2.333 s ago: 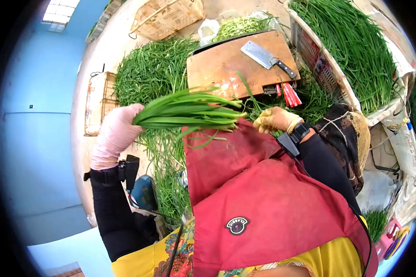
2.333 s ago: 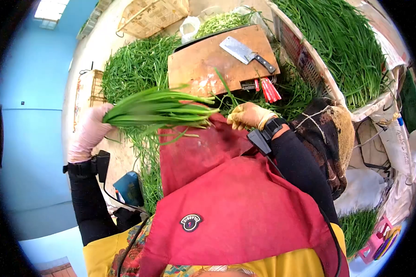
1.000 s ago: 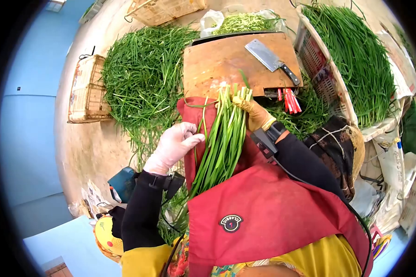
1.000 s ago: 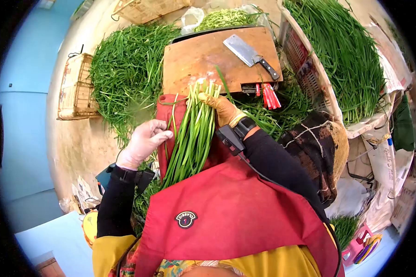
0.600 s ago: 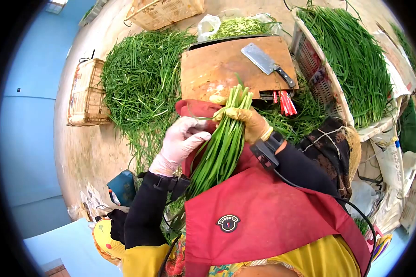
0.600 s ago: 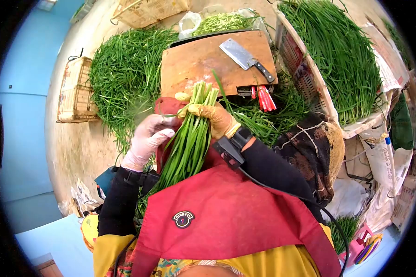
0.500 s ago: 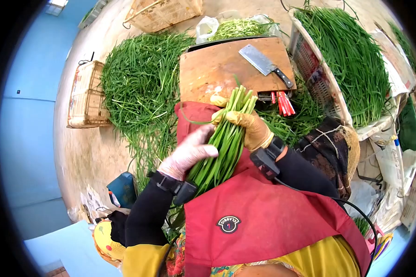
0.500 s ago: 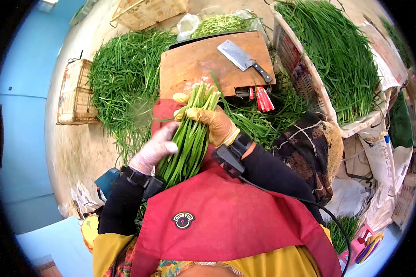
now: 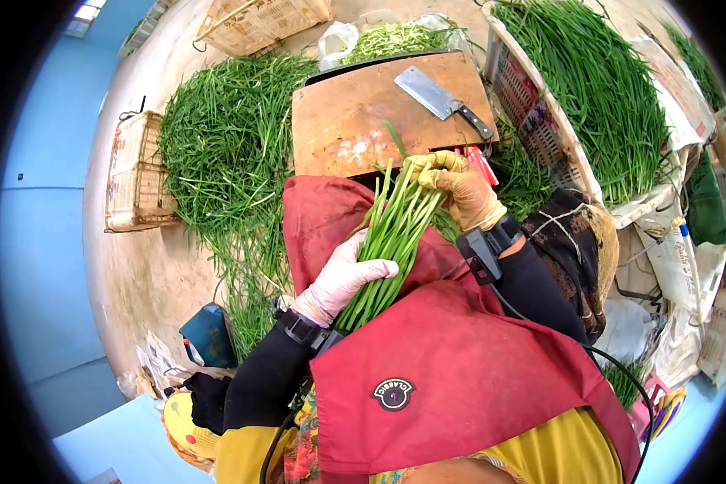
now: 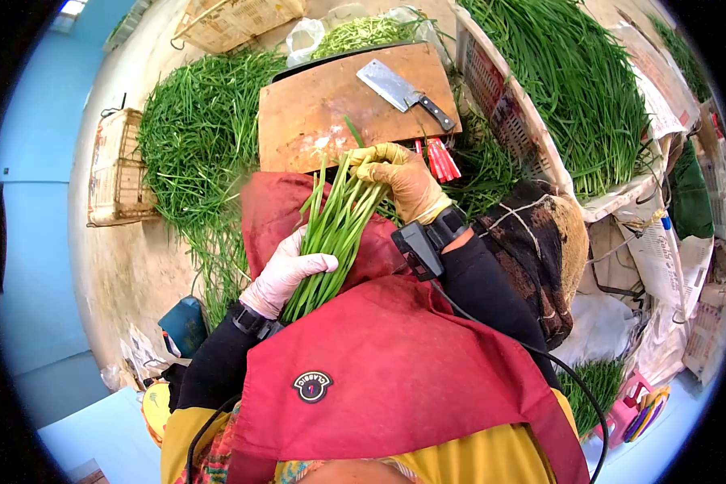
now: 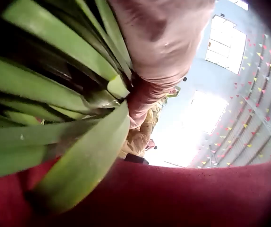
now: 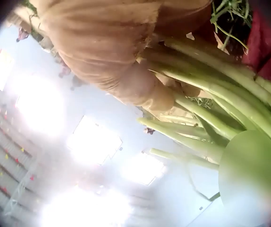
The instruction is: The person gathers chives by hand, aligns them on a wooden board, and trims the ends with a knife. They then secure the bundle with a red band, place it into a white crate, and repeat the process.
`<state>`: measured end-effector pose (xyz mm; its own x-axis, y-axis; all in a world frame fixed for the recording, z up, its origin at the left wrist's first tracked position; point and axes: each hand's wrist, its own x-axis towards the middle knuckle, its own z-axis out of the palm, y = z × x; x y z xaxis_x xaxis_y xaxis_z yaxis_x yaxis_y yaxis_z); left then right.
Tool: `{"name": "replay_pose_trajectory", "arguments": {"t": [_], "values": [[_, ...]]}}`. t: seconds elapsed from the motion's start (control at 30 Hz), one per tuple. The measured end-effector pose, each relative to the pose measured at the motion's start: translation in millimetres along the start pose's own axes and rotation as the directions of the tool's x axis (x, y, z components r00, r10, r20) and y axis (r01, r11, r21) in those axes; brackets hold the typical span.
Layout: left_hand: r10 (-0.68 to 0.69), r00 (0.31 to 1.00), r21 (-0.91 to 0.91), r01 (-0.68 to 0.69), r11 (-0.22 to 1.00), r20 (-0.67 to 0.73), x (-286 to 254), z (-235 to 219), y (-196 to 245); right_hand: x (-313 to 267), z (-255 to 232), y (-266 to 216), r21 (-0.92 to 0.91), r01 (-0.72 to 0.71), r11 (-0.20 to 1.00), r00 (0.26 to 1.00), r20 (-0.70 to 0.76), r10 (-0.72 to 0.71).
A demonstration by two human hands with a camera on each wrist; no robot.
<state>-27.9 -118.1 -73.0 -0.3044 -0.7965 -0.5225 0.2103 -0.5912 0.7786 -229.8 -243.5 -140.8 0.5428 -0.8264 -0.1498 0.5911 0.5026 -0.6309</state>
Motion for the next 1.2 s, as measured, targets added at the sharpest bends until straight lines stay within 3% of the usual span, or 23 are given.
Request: {"name": "replay_pose_trajectory", "arguments": {"t": [0.1, 0.2, 0.27, 0.33, 0.37, 0.47, 0.53, 0.57, 0.6, 0.67, 0.73, 0.8, 0.87, 0.93, 1.0, 1.03, 1.07, 1.1, 1.13, 1.2], "values": [[-0.002, 1.000, -0.011, 0.002, 1.000, 0.002, 0, 3, -1, -5, 5, -12, -0.103, -0.082, 0.991, 0.997, 0.009, 0.083], [-0.007, 1.000, -0.008, 0.007, 1.000, 0.005, 1, 3, -7, -9, 11, -17, -0.341, -0.127, 0.932, 0.987, 0.053, 0.154], [-0.011, 1.000, 0.001, 0.011, 1.000, 0.014, 0, 3, -10, -9, 9, -17, -0.338, -0.122, 0.933, 0.986, 0.062, 0.152], [-0.012, 0.999, -0.126, 0.007, 0.992, -0.039, -2, 4, -13, -10, 11, -19, -0.331, -0.150, 0.932, 0.982, 0.058, 0.179], [0.044, 0.998, -0.066, -0.046, 0.997, -0.035, -1, 3, -16, -11, 12, -19, -0.330, -0.153, 0.932, 0.982, 0.056, 0.181], [0.026, 0.998, -0.083, -0.031, 0.996, -0.060, 2, -1, -24, -16, 17, -23, -0.412, -0.099, 0.906, 0.992, 0.033, 0.123], [0.028, 0.998, -0.054, -0.032, 0.998, -0.059, 2, -1, -21, -22, 23, -27, -0.620, 0.003, 0.784, 0.999, -0.025, -0.023], [0.031, 0.998, -0.020, -0.032, 0.999, -0.053, 2, 0, -20, -16, 18, -28, -0.809, 0.126, 0.574, 0.992, 0.095, -0.084], [0.030, 0.998, -0.022, -0.032, 0.999, -0.053, 3, -3, -25, -18, 16, -29, -0.810, 0.124, 0.573, 0.992, 0.095, -0.082], [0.054, 0.997, -0.091, -0.058, 0.994, -0.046, 7, -5, -32, -26, 20, -35, -0.940, 0.338, -0.046, 0.922, 0.341, -0.185], [0.048, 0.999, -0.114, -0.049, 0.992, -0.012, 5, -2, -27, -29, 20, -28, -0.950, 0.303, -0.082, 0.947, 0.309, -0.083], [0.043, 0.999, -0.137, -0.040, 0.990, 0.016, 3, 5, -18, -21, 8, -18, -0.950, 0.313, -0.012, 0.947, 0.313, -0.069], [0.038, 0.999, -0.078, -0.036, 0.996, 0.025, 3, 12, -16, -20, 6, -18, -0.939, 0.343, -0.009, 0.934, 0.342, -0.098], [-0.006, 0.999, -0.144, 0.011, 0.990, 0.035, 4, 12, -16, -17, 4, -17, -0.928, 0.373, -0.008, 0.920, 0.371, -0.127], [0.025, 0.999, -0.138, -0.020, 0.990, 0.035, 4, 12, -17, -12, -17, -9, -0.975, 0.222, 0.014, 0.858, 0.188, -0.478], [0.027, 0.999, -0.141, -0.022, 0.990, 0.037, 5, 11, -18, 0, -46, -11, -0.944, 0.272, 0.186, 0.814, 0.123, -0.568], [0.023, 0.998, -0.140, -0.016, 0.990, 0.052, 6, 10, -19, 4, -52, -29, -0.691, 0.382, 0.613, 0.798, -0.088, -0.597], [0.018, 0.998, -0.140, -0.009, 0.990, 0.064, 6, 8, -19, -11, -32, -61, -0.826, 0.306, 0.474, 0.744, -0.103, -0.660], [0.019, 0.998, -0.144, -0.010, 0.989, 0.058, 5, 8, -18, -15, -30, -79, -0.869, 0.234, 0.436, 0.687, -0.170, -0.706], [0.021, 0.999, -0.127, -0.015, 0.992, 0.045, 5, 12, -14, -28, -14, -95, -0.792, 0.282, 0.541, 0.791, -0.127, -0.598]]}}
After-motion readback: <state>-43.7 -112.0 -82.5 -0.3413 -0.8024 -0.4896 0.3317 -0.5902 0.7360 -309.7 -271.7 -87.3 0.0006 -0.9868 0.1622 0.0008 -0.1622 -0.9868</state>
